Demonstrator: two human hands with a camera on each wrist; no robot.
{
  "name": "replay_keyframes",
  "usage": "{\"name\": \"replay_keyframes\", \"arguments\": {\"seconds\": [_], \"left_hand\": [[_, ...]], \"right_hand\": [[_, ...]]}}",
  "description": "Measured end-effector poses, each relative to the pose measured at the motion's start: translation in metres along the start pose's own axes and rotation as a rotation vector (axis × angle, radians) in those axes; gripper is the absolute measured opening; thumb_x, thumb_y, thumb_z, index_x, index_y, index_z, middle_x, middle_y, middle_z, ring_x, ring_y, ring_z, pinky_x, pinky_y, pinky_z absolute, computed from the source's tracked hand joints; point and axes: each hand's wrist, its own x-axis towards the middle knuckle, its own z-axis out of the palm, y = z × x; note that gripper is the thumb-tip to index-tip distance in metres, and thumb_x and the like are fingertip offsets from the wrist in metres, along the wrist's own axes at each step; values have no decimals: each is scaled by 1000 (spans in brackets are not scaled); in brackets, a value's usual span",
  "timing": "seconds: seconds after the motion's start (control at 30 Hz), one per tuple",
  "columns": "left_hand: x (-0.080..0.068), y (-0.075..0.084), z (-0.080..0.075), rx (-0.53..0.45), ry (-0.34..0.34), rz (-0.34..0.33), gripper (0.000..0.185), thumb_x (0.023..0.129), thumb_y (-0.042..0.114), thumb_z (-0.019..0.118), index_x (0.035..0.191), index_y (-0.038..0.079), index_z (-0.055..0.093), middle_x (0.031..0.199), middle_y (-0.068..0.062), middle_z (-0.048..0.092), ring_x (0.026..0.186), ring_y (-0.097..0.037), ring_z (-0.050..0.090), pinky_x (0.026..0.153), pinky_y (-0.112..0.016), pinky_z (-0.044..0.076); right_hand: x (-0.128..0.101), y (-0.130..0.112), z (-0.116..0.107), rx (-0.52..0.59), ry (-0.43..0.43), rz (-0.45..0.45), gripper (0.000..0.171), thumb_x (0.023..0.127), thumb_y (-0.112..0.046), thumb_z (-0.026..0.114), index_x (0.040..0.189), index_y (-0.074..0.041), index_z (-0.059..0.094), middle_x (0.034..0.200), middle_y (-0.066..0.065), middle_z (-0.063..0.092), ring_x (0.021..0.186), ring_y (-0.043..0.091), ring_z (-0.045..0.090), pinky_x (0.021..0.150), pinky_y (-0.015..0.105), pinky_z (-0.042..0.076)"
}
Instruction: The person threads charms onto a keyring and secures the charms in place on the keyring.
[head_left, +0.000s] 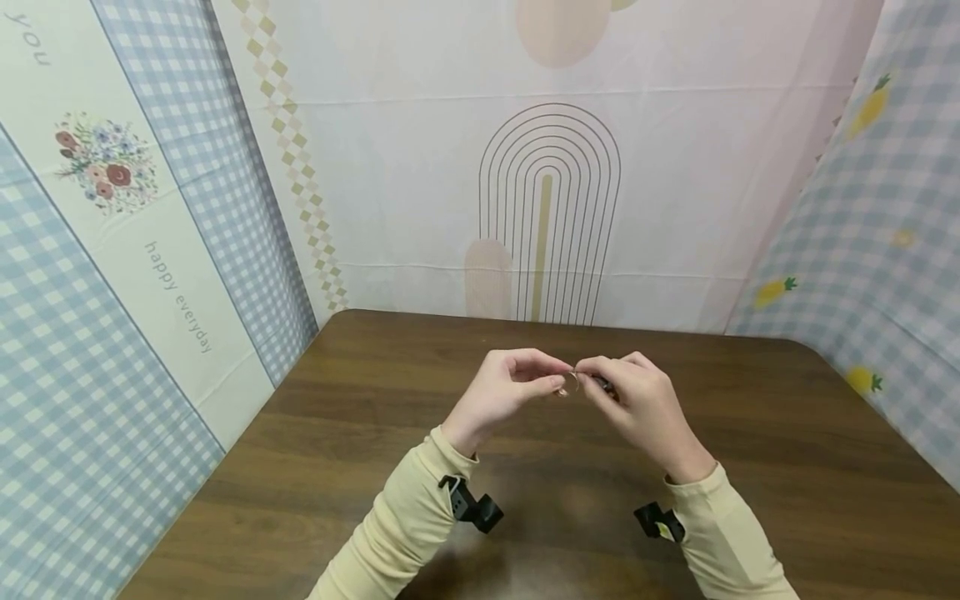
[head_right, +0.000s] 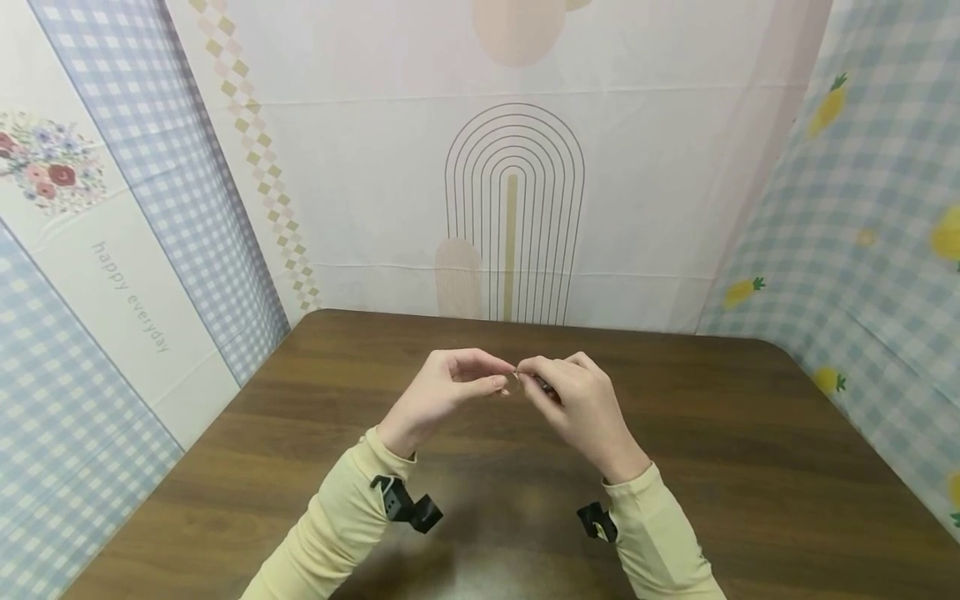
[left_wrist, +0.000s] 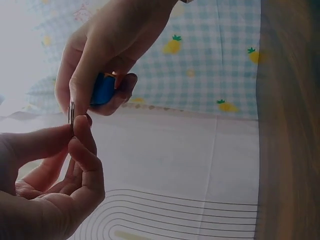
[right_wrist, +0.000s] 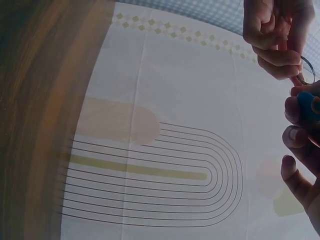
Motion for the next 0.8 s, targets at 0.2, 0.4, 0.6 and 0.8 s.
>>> {"name": "replay_keyframes", "arguments": {"seconds": [0.2,0.4,0.6,0.8], "left_hand": [[1,2,2,-20,14,0,26,87,1,67,112,-7,65,102,-25,69,79,-4,67,80,-28,57],[1,0,4,-23,139,15,26,84,-1,70,110,-5,65,104,-23,69,80,-7,68,76,-25,56],[-3,2,3,25,155,31,19,85,5,71,103,-2,72,97,-20,73,75,-5,67,70,-20,51],[-6,4,1,38,77,27,19,90,6,66,106,-3,70,100,-24,71,76,-7,64,72,-20,51]], "right_hand": [[1,0,-1,-6,6,13,20,75,6,71,88,-10,70,67,-7,63,64,9,48,63,22,39],[0,0,-1,-11,6,21,20,76,6,70,88,-10,70,67,-8,63,63,7,48,64,23,39],[1,-5,-1,-12,9,14,21,75,5,72,88,-11,70,66,-9,61,62,7,48,63,23,39],[2,-10,-2,-29,8,9,21,74,5,72,87,-10,70,66,-8,61,61,7,47,63,23,39]]}}
